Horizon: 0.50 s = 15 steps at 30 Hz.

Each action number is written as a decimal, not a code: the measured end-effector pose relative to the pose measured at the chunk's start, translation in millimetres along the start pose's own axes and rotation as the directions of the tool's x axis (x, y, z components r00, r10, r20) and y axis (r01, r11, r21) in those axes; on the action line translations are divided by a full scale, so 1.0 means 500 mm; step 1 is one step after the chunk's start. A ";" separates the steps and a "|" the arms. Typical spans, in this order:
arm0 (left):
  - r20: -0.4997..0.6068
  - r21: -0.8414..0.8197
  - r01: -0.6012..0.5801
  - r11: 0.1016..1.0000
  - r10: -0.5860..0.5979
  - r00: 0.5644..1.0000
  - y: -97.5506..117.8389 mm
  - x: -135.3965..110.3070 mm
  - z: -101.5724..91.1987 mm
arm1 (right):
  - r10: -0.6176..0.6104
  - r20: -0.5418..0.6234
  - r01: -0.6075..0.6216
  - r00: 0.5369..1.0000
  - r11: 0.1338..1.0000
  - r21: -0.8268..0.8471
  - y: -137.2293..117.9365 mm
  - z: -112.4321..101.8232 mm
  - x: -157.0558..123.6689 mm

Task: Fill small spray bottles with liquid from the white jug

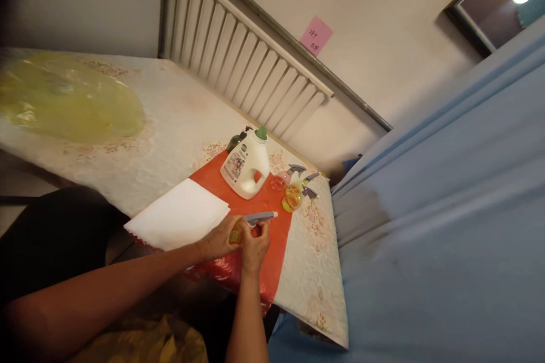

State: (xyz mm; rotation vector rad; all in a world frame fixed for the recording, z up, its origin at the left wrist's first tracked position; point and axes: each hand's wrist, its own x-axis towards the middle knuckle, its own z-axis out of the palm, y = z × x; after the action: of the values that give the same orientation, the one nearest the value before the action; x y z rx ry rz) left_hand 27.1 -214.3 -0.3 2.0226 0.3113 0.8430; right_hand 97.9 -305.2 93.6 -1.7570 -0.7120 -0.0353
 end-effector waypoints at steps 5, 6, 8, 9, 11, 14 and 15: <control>-0.015 -0.023 -0.009 1.000 0.009 1.000 -0.002 0.001 0.000 | -0.026 -0.155 0.014 0.988 0.997 -0.076 0.008 0.026 -0.013; -0.018 -0.019 -0.010 1.000 0.010 1.000 -0.003 0.000 0.000 | -0.023 -0.152 0.012 0.988 0.997 -0.070 0.011 0.028 -0.014; -0.019 -0.011 -0.019 1.000 0.019 1.000 -0.005 0.000 0.001 | -0.010 -0.128 0.005 0.992 0.999 -0.045 0.015 0.026 -0.016; -0.015 -0.009 -0.023 1.000 0.023 1.000 -0.006 -0.001 0.002 | -0.009 -0.104 0.006 0.995 0.999 -0.032 0.016 0.023 -0.017; -0.013 0.000 -0.021 1.000 0.021 1.000 -0.008 -0.002 0.002 | -0.030 -0.032 0.030 0.999 0.999 -0.016 0.016 0.014 -0.018; -0.012 0.013 -0.005 1.000 0.005 1.000 -0.008 -0.003 0.004 | -0.086 0.083 0.087 0.993 0.996 -0.006 0.014 -0.002 -0.017; -0.009 0.015 -0.001 1.000 0.001 1.000 -0.008 -0.003 0.004 | -0.092 0.098 0.093 0.991 0.996 -0.007 0.014 -0.005 -0.016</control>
State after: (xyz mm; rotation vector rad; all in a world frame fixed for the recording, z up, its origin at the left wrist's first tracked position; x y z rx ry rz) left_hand 27.9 -213.9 -5.0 2.0335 0.3222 0.8525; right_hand 95.5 -311.9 85.5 -1.7452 -0.8661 -0.0167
